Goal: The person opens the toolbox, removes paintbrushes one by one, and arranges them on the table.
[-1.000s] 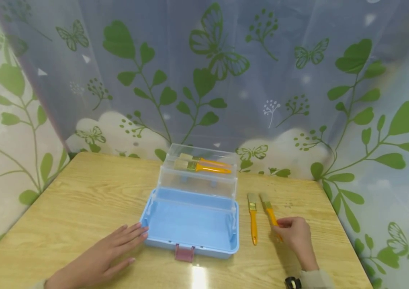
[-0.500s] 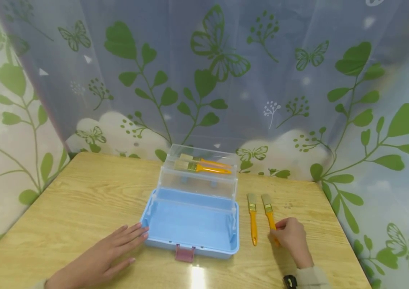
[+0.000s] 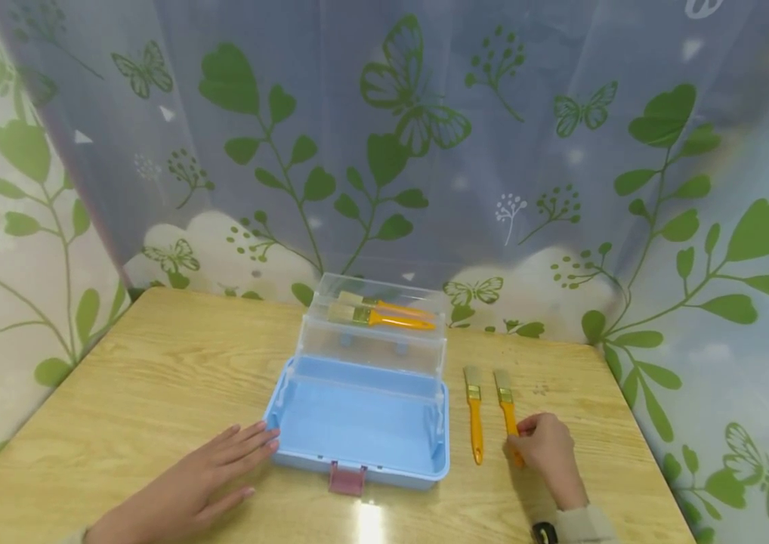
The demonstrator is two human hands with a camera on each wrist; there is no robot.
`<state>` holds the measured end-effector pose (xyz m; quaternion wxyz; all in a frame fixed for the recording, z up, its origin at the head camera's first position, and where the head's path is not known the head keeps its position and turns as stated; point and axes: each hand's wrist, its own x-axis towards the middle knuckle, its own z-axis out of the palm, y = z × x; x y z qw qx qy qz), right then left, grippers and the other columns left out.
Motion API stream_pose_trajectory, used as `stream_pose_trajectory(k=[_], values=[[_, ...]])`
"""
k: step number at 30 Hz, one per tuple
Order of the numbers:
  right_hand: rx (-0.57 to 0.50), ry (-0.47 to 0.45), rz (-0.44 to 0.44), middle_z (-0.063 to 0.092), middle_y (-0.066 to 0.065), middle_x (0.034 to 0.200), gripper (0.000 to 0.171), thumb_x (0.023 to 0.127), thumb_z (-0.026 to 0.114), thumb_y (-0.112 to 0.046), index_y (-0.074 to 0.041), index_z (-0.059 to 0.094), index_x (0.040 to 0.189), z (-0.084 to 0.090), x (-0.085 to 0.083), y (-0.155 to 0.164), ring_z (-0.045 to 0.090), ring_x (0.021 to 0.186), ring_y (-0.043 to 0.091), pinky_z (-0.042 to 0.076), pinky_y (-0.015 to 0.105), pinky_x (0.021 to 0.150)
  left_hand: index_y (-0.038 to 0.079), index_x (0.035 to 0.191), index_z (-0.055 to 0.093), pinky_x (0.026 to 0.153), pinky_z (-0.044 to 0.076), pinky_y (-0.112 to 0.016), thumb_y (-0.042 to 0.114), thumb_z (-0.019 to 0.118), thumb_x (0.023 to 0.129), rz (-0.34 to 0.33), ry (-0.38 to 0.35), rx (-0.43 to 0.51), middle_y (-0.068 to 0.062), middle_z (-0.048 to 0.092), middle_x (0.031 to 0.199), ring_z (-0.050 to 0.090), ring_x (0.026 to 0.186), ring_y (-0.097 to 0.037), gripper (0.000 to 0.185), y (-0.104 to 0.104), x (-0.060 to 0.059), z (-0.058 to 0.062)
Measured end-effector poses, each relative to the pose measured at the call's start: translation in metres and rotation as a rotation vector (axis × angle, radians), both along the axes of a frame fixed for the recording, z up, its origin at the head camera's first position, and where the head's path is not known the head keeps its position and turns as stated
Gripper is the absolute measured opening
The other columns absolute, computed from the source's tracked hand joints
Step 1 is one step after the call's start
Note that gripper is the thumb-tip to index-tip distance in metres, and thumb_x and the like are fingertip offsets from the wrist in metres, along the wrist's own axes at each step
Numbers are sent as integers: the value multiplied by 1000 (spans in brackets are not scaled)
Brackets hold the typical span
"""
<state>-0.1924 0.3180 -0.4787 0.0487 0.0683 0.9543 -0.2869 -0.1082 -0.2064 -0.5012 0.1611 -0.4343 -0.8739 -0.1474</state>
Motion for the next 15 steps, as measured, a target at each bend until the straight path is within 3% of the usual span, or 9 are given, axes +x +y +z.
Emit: stream_pose_trajectory(k=[8,11,15], values=[[26,-27,70,72,21,97,37,90,74,-17,14,68,110,16,-1,-7,69,87,33,59,45,72,10,159,35,126,-3,-22,28,62,102,-5,-10,-18,-8,39,162,27,154,-19,66,-2,-1,0],[20,28,127,71,25,106,39,94,71,-18,13,67,118,32,0,-17,69,94,38,59,49,77,10,160,35,126,-3,-21,29,62,103,-11,-19,-9,-9,41,161,28,154,-20,66,-1,-2,0],[-28,169,221,69,26,120,36,97,69,-18,7,67,123,54,0,-38,67,106,42,57,55,89,10,159,36,126,-3,-22,29,63,102,-16,-4,-10,-8,41,161,33,151,-23,65,0,-2,-1]])
